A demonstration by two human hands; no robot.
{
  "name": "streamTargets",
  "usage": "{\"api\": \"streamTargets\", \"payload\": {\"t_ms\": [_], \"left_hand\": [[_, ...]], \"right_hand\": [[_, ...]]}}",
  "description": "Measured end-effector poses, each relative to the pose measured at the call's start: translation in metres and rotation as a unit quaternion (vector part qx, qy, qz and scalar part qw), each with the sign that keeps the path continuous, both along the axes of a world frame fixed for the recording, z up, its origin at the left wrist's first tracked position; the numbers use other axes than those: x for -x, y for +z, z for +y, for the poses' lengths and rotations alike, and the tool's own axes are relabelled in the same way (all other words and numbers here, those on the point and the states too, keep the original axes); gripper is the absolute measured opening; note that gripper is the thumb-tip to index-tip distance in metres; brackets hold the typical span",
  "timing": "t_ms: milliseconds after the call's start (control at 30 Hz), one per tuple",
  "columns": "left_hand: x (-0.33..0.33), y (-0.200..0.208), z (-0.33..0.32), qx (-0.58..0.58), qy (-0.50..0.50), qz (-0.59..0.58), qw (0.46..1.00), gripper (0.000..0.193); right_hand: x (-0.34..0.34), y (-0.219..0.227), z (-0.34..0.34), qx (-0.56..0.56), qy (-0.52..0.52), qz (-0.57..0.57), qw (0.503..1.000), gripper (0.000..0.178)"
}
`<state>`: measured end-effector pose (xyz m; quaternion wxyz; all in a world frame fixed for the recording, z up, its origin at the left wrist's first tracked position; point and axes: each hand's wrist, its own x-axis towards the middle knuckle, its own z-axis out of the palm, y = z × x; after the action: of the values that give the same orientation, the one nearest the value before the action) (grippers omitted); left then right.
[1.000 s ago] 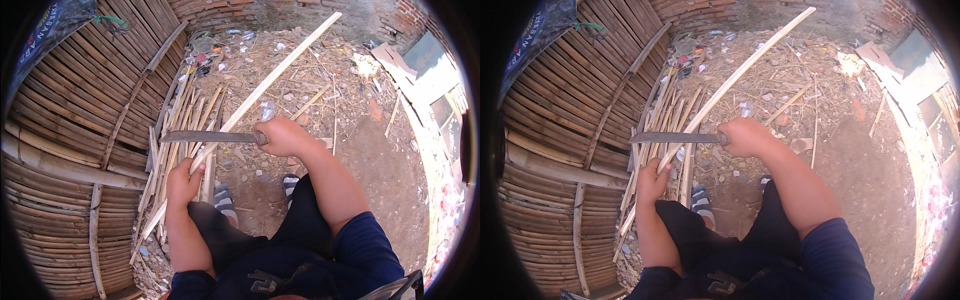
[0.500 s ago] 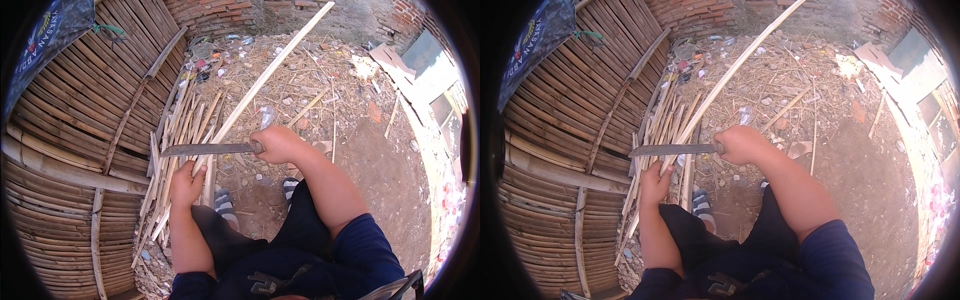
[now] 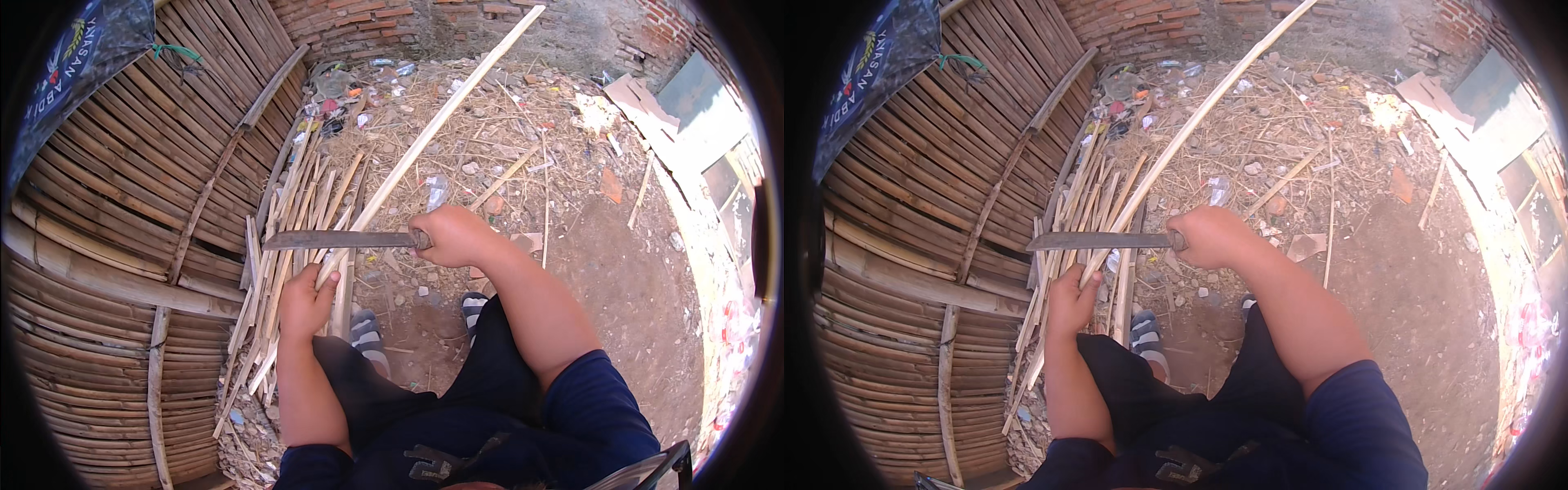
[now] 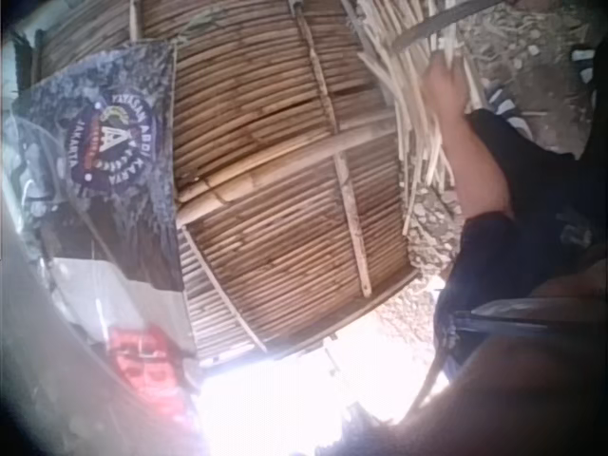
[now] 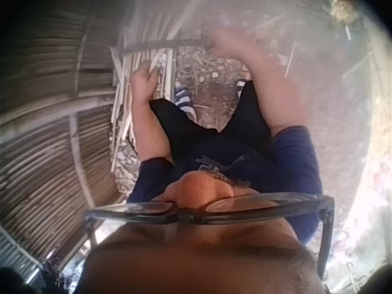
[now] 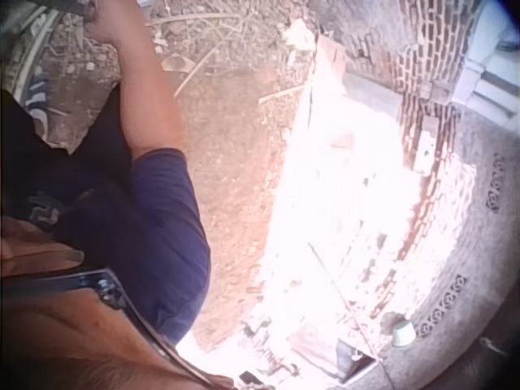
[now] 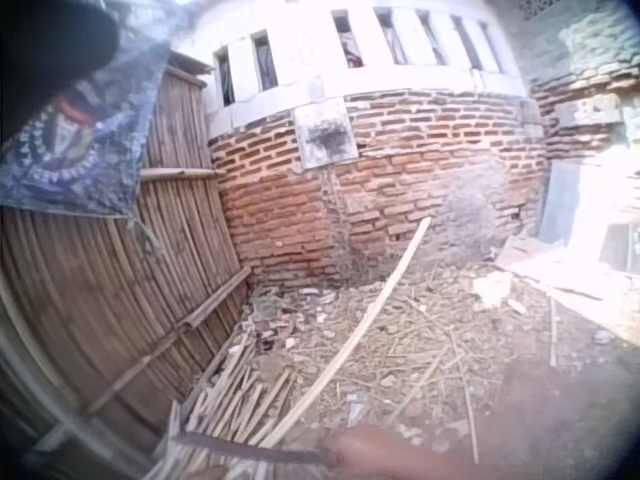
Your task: The person shaves a thin strip of bamboo by hand using a machete while sitting on the ground outdoors.
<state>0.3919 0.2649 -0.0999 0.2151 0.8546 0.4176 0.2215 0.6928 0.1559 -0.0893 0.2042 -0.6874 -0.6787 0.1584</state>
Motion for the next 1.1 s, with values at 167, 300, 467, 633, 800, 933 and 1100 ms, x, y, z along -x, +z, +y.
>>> {"api": "streamTargets", "payload": {"t_ms": [167,300,467,633,800,933,1100], "left_hand": [[0.01,0.003,0.001,-0.022,0.009,-0.018,1.0,0.042],[0.01,0.004,0.001,-0.037,0.01,-0.002,0.999,0.042],[-0.001,0.006,-0.002,-0.052,0.017,0.014,0.998,0.038],[0.0,0.01,-0.005,-0.062,0.021,-0.015,0.998,0.039],[-0.002,0.001,-0.004,-0.084,0.037,-0.017,0.996,0.039],[-0.011,0.002,-0.005,-0.066,0.043,-0.005,0.997,0.039],[-0.017,0.011,-0.013,-0.091,0.021,-0.007,0.996,0.041]], "right_hand": [[-0.052,0.01,-0.002,-0.025,-0.131,0.121,0.984,0.039],[-0.064,0.001,0.003,-0.052,-0.235,0.176,0.955,0.038],[-0.011,0.003,0.004,0.016,-0.047,0.055,0.997,0.039],[-0.031,0.001,0.008,-0.027,-0.057,0.073,0.995,0.038],[-0.048,0.001,0.011,-0.065,-0.209,0.189,0.957,0.037],[-0.007,0.01,0.008,-0.005,-0.08,0.081,0.993,0.033],[-0.031,0.009,0.008,-0.015,-0.064,0.06,0.996,0.03]]}}
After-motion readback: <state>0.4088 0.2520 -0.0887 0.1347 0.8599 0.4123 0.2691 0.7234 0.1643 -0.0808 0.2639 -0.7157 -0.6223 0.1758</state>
